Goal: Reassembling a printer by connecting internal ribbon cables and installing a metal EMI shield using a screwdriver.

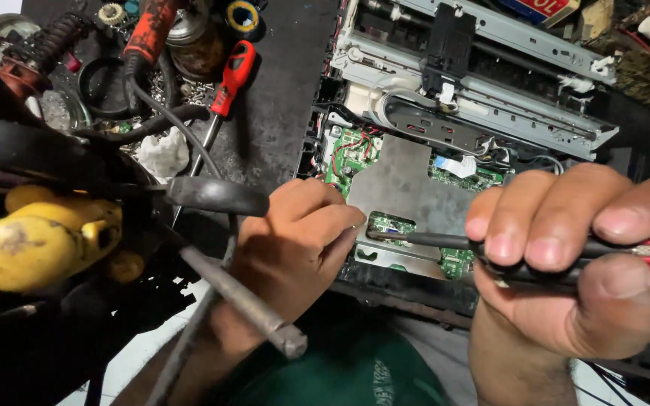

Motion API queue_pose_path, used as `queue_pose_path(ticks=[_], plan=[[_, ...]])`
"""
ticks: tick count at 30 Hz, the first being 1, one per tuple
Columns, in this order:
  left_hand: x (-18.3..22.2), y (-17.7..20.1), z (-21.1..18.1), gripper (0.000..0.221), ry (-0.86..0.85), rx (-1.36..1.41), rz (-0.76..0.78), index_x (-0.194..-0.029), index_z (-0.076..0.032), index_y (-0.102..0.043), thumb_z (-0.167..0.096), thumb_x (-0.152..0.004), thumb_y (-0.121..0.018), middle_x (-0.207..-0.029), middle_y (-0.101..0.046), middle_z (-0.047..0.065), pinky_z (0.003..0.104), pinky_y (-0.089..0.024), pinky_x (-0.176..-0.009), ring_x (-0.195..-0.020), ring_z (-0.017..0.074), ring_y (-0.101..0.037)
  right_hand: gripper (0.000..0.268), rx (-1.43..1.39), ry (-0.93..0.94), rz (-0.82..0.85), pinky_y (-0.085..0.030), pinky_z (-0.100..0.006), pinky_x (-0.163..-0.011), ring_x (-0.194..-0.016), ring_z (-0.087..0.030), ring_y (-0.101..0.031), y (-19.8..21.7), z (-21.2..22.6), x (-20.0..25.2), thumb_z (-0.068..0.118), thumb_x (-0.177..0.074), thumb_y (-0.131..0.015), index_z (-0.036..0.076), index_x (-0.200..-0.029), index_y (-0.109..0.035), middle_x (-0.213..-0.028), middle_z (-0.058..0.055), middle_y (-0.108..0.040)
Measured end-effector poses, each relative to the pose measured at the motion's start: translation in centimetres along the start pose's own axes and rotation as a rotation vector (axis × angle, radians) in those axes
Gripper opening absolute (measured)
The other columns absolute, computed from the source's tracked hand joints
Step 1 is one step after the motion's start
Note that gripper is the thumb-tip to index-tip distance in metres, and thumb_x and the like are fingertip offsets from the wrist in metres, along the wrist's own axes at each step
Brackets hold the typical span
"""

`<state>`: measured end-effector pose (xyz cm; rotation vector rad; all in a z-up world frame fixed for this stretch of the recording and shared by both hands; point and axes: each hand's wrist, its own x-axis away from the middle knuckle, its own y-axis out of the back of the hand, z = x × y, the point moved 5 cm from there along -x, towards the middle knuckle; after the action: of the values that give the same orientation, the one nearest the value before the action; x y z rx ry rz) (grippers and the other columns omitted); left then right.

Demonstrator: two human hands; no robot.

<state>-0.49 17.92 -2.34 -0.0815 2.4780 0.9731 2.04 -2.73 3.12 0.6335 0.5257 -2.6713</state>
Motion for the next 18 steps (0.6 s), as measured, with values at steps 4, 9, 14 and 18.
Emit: queue_pose_path(ticks=[4, 9, 14, 18], plan=[[0.1, 0.2, 0.0, 0.008, 0.033, -0.014, -0.074, -0.088, -0.021, -0.073, -0.018, -0.091, -0.08, -0.093, -0.067, -0.004, 0.032, -0.049, -0.054, -0.087, 0.0198, -0.067, 0.015, 0.074, -0.027, 0.032, -0.062, -0.037, -0.085, -0.081, -0.019, -0.062, -0.2, 0.4, -0.2, 0.028, -0.109, -0.06, 0.024, -0.124, -0.058, -0.095, 0.003, -0.058], [-0.1, 0.4, -0.4, 0.01, 0.002, 0.07, -0.073, -0.088, -0.017, -0.074, -0.011, -0.085, -0.082, -0.091, -0.068, 0.0, 0.035, -0.054, -0.064, -0.087, 0.0208, -0.066, 0.014, 0.081, -0.016, -0.004, -0.062, -0.037, -0.084, -0.079, -0.02, -0.062, -0.2, 0.4, -0.2, 0.028, -0.109, -0.06, 0.024, -0.122, -0.057, -0.094, 0.003, -0.058], [-0.6, 0.6, -1.5, 0.007, -0.044, 0.155, -0.083, -0.086, -0.009, -0.073, -0.005, -0.087, -0.079, -0.085, -0.069, 0.005, 0.038, -0.054, -0.09, -0.079, 0.0232, -0.064, 0.014, 0.084, -0.018, 0.039, -0.064, -0.039, -0.086, -0.083, -0.022, -0.066, -0.5, 0.8, -0.7, 0.022, -0.11, -0.058, 0.02, -0.123, -0.054, -0.097, 0.0, -0.06], [-0.7, 0.4, -1.4, 0.01, -0.038, 0.173, -0.056, -0.086, -0.008, -0.074, -0.002, -0.082, -0.082, -0.085, -0.07, 0.006, 0.042, -0.055, -0.09, -0.077, 0.0236, -0.065, 0.014, 0.132, -0.004, 0.027, -0.065, -0.039, -0.084, -0.081, -0.022, -0.065, -0.8, 0.9, -0.8, 0.025, -0.109, -0.06, 0.02, -0.12, -0.052, -0.095, 0.0, -0.059]])
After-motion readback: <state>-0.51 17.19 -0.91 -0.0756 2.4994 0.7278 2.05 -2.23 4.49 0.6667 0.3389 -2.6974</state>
